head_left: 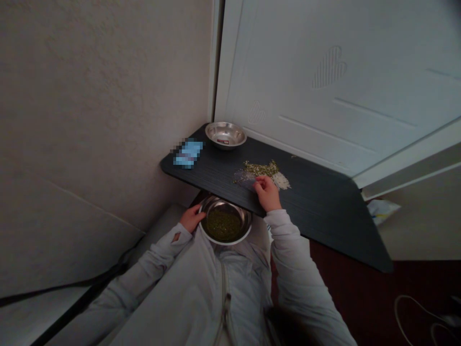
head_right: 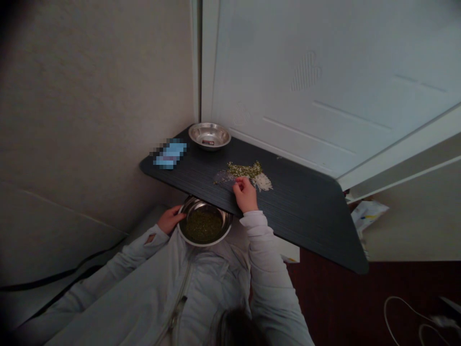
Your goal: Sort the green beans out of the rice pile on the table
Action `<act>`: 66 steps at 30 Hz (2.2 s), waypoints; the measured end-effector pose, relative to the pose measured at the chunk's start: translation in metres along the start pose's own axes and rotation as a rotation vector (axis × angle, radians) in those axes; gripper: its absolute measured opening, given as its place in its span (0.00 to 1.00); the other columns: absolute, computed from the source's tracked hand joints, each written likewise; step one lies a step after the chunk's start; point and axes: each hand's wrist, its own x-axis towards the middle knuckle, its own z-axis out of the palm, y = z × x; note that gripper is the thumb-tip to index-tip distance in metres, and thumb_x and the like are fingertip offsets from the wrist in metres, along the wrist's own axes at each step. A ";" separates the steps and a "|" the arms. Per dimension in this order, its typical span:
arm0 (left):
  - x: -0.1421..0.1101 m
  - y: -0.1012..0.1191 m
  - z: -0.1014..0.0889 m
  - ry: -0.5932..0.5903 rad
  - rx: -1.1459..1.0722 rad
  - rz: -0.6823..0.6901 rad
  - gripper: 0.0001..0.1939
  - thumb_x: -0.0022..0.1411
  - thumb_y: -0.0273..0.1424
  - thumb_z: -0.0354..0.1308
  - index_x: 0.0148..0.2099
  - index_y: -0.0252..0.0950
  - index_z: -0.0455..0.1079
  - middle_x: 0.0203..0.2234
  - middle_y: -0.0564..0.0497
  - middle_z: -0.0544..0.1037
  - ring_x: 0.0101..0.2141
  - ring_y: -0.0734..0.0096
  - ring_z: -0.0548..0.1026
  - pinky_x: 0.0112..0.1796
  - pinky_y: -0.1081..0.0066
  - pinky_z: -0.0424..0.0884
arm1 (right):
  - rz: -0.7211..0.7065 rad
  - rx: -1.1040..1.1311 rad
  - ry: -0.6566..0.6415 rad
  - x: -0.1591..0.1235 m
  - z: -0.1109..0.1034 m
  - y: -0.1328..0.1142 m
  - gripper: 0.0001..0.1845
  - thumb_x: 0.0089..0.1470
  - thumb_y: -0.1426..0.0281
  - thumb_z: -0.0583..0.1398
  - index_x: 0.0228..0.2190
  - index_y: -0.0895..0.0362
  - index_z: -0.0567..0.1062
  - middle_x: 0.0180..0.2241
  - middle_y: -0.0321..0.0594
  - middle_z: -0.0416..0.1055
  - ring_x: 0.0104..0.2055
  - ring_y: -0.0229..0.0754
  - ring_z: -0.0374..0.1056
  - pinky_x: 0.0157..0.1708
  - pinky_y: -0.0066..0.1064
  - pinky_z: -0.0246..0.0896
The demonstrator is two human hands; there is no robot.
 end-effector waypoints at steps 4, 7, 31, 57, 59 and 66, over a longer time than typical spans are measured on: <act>-0.001 0.003 0.000 -0.001 0.004 -0.010 0.23 0.38 0.32 0.52 0.41 0.32 0.67 0.32 0.52 0.74 0.36 0.64 0.69 0.38 0.68 0.63 | -0.011 0.042 -0.060 -0.001 0.000 -0.001 0.09 0.40 0.69 0.51 0.28 0.57 0.64 0.23 0.35 0.66 0.25 0.35 0.61 0.29 0.27 0.55; -0.001 0.005 0.000 -0.005 0.034 -0.021 0.23 0.38 0.32 0.52 0.41 0.31 0.66 0.33 0.52 0.74 0.36 0.64 0.68 0.38 0.68 0.63 | -0.002 0.092 -0.077 -0.001 0.000 -0.001 0.09 0.40 0.68 0.51 0.28 0.57 0.64 0.22 0.34 0.66 0.24 0.34 0.61 0.28 0.27 0.55; -0.002 0.008 0.000 -0.015 -0.015 -0.030 0.22 0.39 0.32 0.52 0.40 0.30 0.67 0.34 0.51 0.73 0.36 0.64 0.69 0.38 0.68 0.63 | -0.004 0.067 -0.056 -0.001 0.001 -0.001 0.10 0.39 0.68 0.52 0.28 0.57 0.65 0.22 0.35 0.66 0.24 0.35 0.61 0.28 0.28 0.55; 0.000 0.001 -0.001 0.012 0.038 -0.015 0.21 0.39 0.32 0.52 0.39 0.31 0.67 0.31 0.51 0.74 0.36 0.63 0.69 0.38 0.67 0.63 | 0.006 0.115 -0.155 -0.003 -0.001 -0.004 0.09 0.37 0.71 0.51 0.27 0.57 0.65 0.21 0.33 0.66 0.24 0.34 0.61 0.27 0.26 0.54; 0.000 0.001 -0.002 0.009 0.034 -0.009 0.21 0.39 0.32 0.52 0.39 0.32 0.67 0.31 0.51 0.74 0.36 0.64 0.69 0.38 0.67 0.63 | 0.007 0.112 -0.154 -0.003 -0.001 -0.004 0.09 0.37 0.71 0.51 0.26 0.57 0.65 0.21 0.33 0.66 0.23 0.33 0.60 0.26 0.26 0.53; 0.000 0.003 -0.001 0.011 0.022 -0.017 0.22 0.38 0.32 0.53 0.39 0.31 0.67 0.30 0.51 0.75 0.35 0.64 0.69 0.38 0.67 0.63 | 0.017 0.107 -0.144 -0.003 0.000 -0.002 0.09 0.37 0.70 0.51 0.26 0.57 0.65 0.20 0.33 0.66 0.23 0.33 0.59 0.26 0.26 0.53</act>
